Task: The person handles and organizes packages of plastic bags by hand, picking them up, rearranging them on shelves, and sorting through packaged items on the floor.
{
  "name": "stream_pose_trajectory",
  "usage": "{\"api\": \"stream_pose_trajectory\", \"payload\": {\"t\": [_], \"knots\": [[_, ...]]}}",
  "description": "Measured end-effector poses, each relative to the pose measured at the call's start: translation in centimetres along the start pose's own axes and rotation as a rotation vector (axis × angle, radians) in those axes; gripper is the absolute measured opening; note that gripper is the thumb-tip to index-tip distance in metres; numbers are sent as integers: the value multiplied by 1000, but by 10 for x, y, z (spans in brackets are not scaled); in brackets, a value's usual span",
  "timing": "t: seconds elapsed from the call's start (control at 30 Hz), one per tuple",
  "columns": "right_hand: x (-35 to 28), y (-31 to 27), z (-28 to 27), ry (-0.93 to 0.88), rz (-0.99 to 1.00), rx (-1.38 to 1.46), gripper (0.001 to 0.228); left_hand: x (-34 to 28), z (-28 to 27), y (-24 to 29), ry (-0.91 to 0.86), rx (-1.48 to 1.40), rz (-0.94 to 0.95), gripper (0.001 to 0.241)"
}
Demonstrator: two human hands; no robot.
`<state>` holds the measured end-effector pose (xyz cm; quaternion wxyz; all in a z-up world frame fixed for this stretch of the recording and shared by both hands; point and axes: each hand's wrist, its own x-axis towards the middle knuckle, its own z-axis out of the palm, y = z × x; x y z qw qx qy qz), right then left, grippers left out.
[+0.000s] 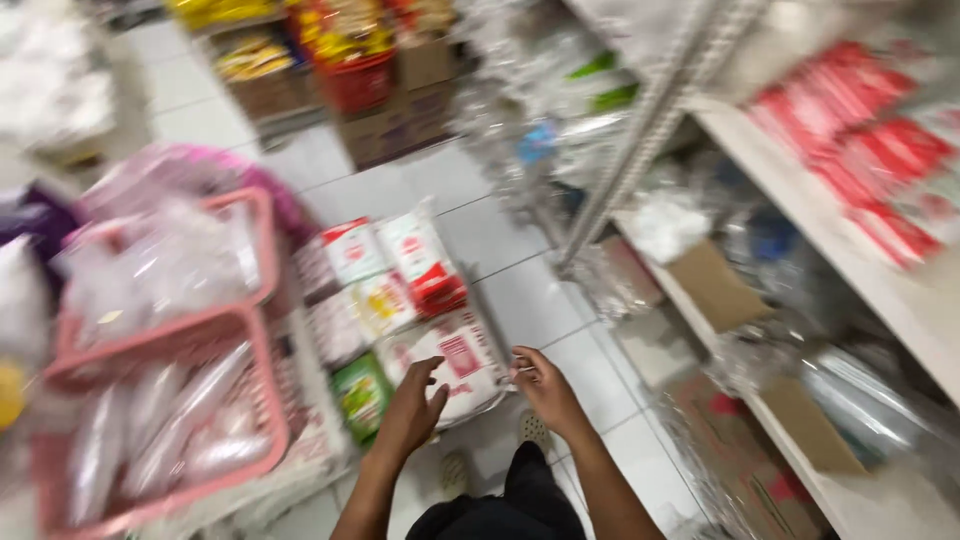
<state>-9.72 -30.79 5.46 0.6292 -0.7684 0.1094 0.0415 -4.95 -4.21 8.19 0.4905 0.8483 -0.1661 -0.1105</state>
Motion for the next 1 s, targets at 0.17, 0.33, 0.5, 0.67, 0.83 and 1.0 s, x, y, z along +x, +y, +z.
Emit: {"api": "stream_pose_trajectory", "payload": {"t": [0.17, 0.33, 0.5, 0.67, 0.83, 1.0], "knots": [[22, 4, 50, -178, -4, 110, 46, -37, -24, -35, 112, -77, -182, 45], [56, -12, 84, -304, 179, -42, 43, -40, -19, -77, 268, -313, -326, 42], [105, 6, 115, -381, 293, -15, 46, -33, 9, -121, 365, -437, -507, 37], [188, 49, 159, -385, 363, 39, 55, 18, 28, -174, 500, -419, -531, 31], [297, 94, 216, -382, 343, 118, 50, 94, 25, -239, 559, -453, -495, 29], [376, 88, 272, -249, 343, 35, 49, 185, 3, -281, 613, -666, -620, 31]]}}
